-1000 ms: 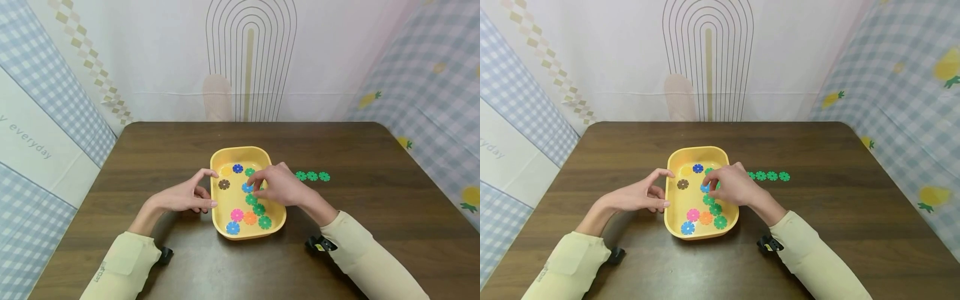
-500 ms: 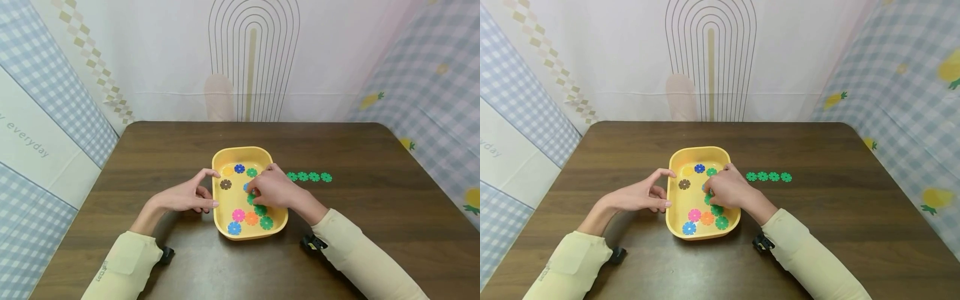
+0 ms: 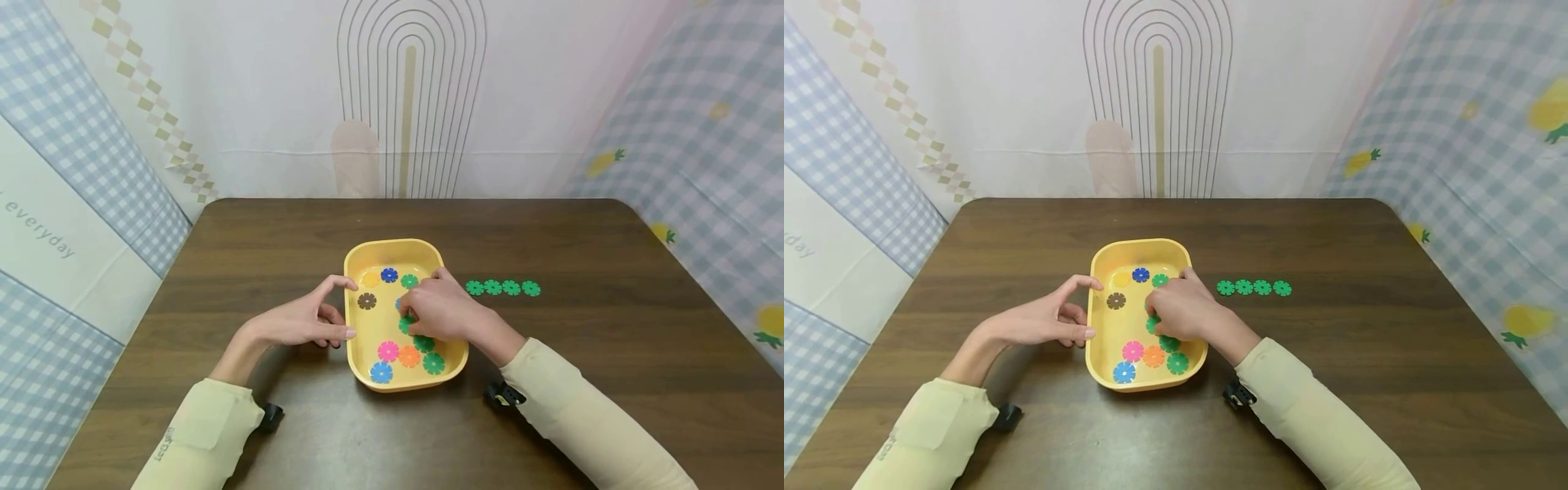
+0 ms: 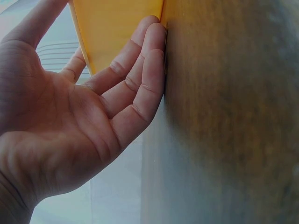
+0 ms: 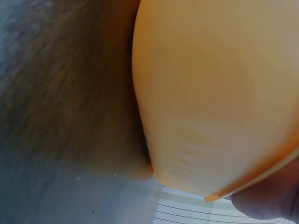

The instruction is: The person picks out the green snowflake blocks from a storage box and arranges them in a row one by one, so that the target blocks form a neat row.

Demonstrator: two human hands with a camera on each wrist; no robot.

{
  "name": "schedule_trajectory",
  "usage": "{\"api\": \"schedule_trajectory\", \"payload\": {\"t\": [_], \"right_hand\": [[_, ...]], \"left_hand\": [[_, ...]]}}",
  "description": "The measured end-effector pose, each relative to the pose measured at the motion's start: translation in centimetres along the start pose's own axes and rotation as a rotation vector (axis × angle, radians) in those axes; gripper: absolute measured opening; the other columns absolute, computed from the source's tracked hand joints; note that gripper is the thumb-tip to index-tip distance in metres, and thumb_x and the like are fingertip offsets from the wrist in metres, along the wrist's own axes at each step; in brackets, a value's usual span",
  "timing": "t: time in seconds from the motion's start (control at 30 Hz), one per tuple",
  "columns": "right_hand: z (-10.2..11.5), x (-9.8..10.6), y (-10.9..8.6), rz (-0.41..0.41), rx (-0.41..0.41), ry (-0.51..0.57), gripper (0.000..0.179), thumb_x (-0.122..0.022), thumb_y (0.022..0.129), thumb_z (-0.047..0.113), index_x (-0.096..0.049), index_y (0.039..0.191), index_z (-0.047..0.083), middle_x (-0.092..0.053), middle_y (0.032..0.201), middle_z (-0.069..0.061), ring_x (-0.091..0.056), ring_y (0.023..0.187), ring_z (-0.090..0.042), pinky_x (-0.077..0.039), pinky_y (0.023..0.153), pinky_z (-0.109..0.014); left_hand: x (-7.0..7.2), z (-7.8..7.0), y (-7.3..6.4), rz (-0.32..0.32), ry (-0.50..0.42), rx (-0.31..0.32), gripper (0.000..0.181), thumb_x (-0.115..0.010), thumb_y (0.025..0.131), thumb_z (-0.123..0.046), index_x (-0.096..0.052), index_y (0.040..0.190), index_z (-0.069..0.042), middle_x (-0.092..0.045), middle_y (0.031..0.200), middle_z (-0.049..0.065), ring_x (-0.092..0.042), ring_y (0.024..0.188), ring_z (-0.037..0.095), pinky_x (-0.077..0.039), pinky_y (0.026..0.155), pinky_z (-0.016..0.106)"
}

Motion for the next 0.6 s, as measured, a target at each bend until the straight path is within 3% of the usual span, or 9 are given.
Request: {"api": "schedule_trajectory", "payload": {"t": [0.27,0.6], "right_hand": [[0.13,-0.22,0.49,0.023,-0.027,0.003,0.015,-0.087,0.088,0.033,-0.076,0.092,0.024,-0.062,0.076,0.012,-0.056,0.08,-0.012,-0.036,0.095,-0.048],[0.23,-0.14,0.5,0.069,-0.059,-0.006,0.018,-0.085,0.09,0.034,-0.072,0.093,0.022,-0.059,0.086,0.007,-0.054,0.086,-0.016,-0.037,0.094,-0.047]], "left_hand": [[-0.08,-0.02,-0.11,0.006,-0.009,-0.008,0.075,-0.077,0.098,-0.032,-0.025,0.151,-0.023,-0.073,0.101,0.017,-0.071,0.088,0.027,-0.059,0.082,0.039],[-0.06,-0.14,-0.14,0.008,-0.015,-0.012,0.076,-0.077,0.098,-0.032,-0.024,0.152,-0.022,-0.074,0.101,0.017,-0.072,0.089,0.027,-0.058,0.081,0.039]]}}
Point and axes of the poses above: each hand's wrist, its own y-axis towards the middle knuckle, its own x-axis out of the back of the hand, z = x × y, the point moved 9 cm from there along y, towards the middle knuckle
